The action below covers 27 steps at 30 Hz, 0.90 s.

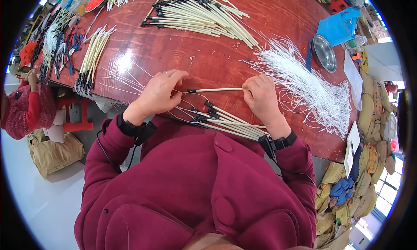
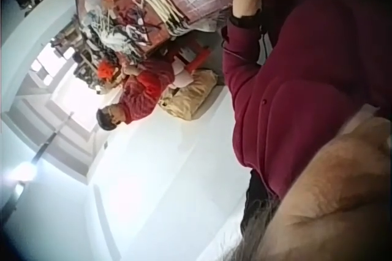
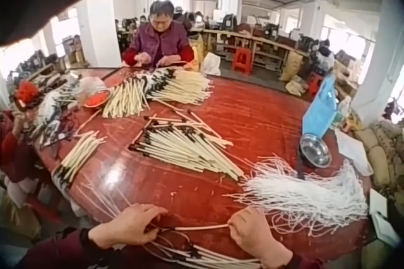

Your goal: Tying bundles of white fibers onto wooden sticks to assemble duster heads.

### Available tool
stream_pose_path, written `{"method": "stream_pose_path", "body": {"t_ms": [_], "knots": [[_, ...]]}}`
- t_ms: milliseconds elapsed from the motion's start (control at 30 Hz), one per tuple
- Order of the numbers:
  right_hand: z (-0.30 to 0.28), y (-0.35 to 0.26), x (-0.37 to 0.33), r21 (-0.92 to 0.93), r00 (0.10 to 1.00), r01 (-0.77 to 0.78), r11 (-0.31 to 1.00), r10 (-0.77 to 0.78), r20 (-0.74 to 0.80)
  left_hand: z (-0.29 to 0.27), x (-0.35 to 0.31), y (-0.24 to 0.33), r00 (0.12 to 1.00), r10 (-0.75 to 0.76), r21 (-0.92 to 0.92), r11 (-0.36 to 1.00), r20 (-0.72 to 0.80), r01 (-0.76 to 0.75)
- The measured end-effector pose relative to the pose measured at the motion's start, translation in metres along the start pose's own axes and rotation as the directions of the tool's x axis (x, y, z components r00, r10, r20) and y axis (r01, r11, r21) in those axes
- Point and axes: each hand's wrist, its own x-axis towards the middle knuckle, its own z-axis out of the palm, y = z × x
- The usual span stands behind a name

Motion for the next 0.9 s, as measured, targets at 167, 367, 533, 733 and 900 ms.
{"method": "stream_pose_path", "body": {"t_ms": [167,367,533,733,900], "knots": [[-0.002,-0.001,0.002,-0.007,1.0,-0.01,1.0,0.01,0.016,0.019,-0.007,-0.019,0.985,0.172,0.081,0.982,-0.007,-0.171],[-0.001,-0.008,0.008,-0.051,0.999,0.036,0.998,-0.034,0.038,0.016,-0.006,-0.024,0.992,0.108,0.055,0.993,-0.069,-0.105],[-0.008,-0.001,0.003,0.013,0.998,0.015,1.0,-0.015,0.057,-0.045,-0.019,-0.068,0.922,-0.047,0.164,0.979,-0.383,0.118],[-0.035,0.003,-0.024,0.122,0.975,-0.052,0.991,0.024,0.223,-0.157,-0.106,-0.18,0.76,-0.145,0.392,0.787,-0.633,0.477],[-0.062,-0.01,-0.046,0.252,0.936,-0.152,0.956,0.058,0.347,-0.111,-0.088,-0.147,0.836,-0.155,0.667,0.534,-0.527,0.519]]}}
